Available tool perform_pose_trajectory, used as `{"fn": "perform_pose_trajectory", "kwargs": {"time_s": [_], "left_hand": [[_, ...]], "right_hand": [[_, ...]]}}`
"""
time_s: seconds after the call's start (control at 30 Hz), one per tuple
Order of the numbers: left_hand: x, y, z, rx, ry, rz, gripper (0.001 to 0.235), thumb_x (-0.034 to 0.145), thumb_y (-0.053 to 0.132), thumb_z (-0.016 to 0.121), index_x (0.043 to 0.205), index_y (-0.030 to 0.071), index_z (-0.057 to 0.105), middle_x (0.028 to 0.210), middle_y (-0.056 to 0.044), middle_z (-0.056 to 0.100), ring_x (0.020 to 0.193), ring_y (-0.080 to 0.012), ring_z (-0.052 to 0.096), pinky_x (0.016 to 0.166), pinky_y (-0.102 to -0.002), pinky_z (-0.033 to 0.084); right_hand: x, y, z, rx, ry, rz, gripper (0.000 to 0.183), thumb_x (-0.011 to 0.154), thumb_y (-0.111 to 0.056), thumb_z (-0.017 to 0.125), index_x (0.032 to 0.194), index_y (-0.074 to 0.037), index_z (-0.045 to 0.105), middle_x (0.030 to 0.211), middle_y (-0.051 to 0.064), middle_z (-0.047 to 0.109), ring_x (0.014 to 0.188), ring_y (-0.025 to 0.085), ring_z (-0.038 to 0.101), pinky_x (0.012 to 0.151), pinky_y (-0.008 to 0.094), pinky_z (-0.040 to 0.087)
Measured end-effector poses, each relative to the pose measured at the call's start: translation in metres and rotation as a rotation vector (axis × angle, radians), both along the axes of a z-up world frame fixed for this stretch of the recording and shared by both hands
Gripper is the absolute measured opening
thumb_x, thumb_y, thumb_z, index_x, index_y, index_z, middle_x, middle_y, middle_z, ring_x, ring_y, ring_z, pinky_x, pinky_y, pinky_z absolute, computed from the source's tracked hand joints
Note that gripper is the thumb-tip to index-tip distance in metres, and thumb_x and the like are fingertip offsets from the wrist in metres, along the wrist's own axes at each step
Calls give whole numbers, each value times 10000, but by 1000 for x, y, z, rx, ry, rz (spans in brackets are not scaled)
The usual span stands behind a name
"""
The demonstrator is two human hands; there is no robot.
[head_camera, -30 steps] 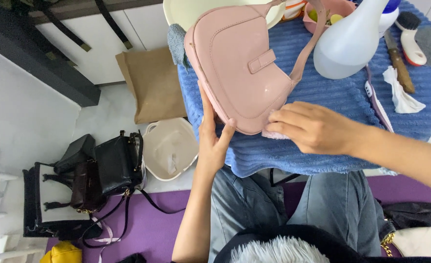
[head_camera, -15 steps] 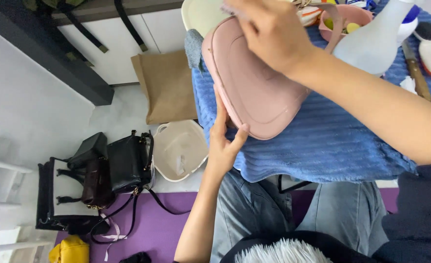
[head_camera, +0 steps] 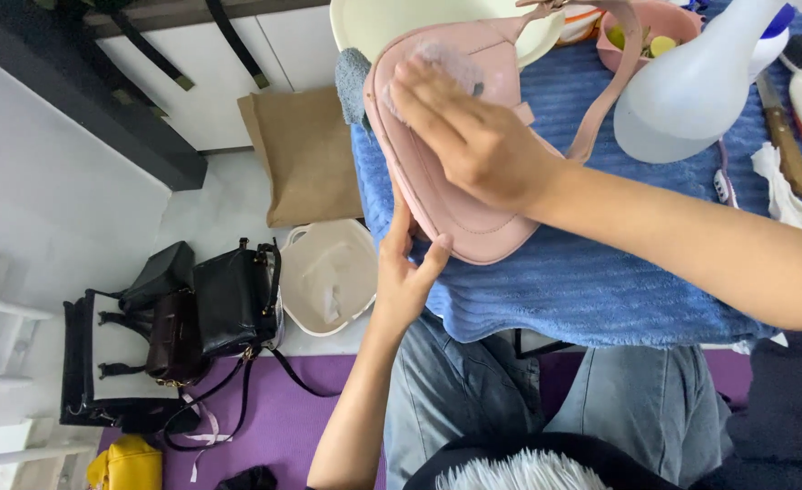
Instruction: Applying a second round of leather cream to a pink handbag to condition and polish it.
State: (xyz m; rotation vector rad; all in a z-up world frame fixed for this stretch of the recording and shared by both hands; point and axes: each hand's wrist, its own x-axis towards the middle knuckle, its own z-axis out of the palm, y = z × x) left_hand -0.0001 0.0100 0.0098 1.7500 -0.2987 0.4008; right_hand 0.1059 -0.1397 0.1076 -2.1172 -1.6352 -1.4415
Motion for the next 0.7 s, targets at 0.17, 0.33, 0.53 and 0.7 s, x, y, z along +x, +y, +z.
{"fn": "perform_pose_trajectory", "kwargs": {"time_s": [0.17, 0.33, 0.53, 0.7], "left_hand": [[0, -1, 3, -2, -18, -20, 832, 991, 433, 554, 1648, 46, 222, 1123, 37, 535, 789, -87, 323, 708, -215, 338], [0, 0, -2, -2, -15, -21, 832, 997, 447, 551, 1648, 49, 218, 1191, 23, 573, 825, -76, 369, 754, -215, 380], [0, -2, -2, -2, -1, 4, 844, 974, 467, 553, 1642, 53, 244, 1352, 25, 552, 859, -68, 407, 771, -217, 401], [7, 2, -9, -85, -168, -50, 833, 983, 235, 646, 1638, -2, 190, 1459, -239, 592, 1297, -282, 609, 1075, -433, 524]], "right_hand": [[-8, -6, -13, 0, 48, 36, 340, 1073, 102, 408, 1372, 168, 556, 1418, 305, 566, 1359, 402, 559, 1176, 439, 522], [-19, -15, -21, -24, 124, 88, 401, 1032, 128, 354, 1373, 156, 563, 1432, 299, 554, 1365, 398, 559, 1181, 440, 507], [-35, -25, -25, -58, 98, 93, 295, 1087, 29, 465, 1319, 144, 606, 1382, 295, 603, 1300, 386, 630, 1129, 411, 546], [-48, -29, -35, 62, 170, 230, 389, 988, 107, 420, 1303, 109, 647, 1362, 267, 638, 1277, 373, 625, 1076, 404, 517]]}}
